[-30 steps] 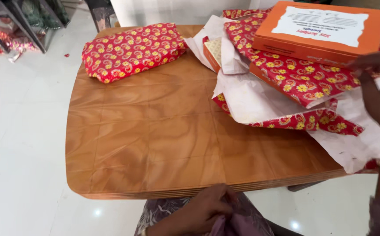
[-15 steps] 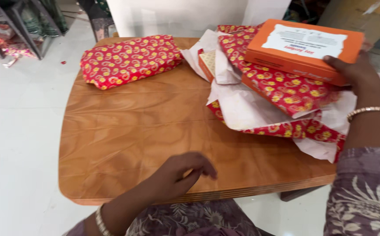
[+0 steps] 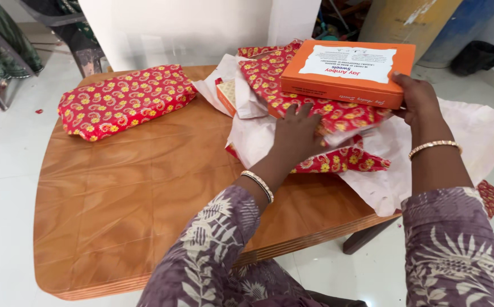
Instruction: The person wraps rectangular boxes with red floral wrapping paper and white tissue paper on a wooden table. They fold the paper around each box, smooth the edges, and stack the finished wrapped gifts.
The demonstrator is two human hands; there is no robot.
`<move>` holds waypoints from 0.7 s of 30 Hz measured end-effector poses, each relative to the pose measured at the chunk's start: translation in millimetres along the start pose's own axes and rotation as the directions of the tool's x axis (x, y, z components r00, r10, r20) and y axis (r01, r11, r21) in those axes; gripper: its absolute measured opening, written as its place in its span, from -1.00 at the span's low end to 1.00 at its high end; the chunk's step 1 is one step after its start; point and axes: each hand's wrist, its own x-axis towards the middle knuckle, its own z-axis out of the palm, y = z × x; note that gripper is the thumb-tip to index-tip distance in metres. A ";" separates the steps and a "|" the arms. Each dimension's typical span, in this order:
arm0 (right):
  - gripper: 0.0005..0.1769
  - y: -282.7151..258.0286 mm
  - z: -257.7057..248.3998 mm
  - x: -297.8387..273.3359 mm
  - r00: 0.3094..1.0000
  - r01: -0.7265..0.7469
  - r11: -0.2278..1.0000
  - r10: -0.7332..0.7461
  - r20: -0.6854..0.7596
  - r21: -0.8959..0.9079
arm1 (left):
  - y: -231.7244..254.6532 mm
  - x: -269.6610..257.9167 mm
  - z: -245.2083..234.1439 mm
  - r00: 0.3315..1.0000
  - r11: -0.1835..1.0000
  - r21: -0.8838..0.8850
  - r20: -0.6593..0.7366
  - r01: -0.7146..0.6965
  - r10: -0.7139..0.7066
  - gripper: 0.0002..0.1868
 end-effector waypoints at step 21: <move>-0.46 -68.1 130.5 -156.9 0.839 -0.167 0.680 -0.282 0.466 0.713 | -329.2 -323.3 -203.2 0.435 0.208 -0.803 0.070 0.559 -0.898 -0.38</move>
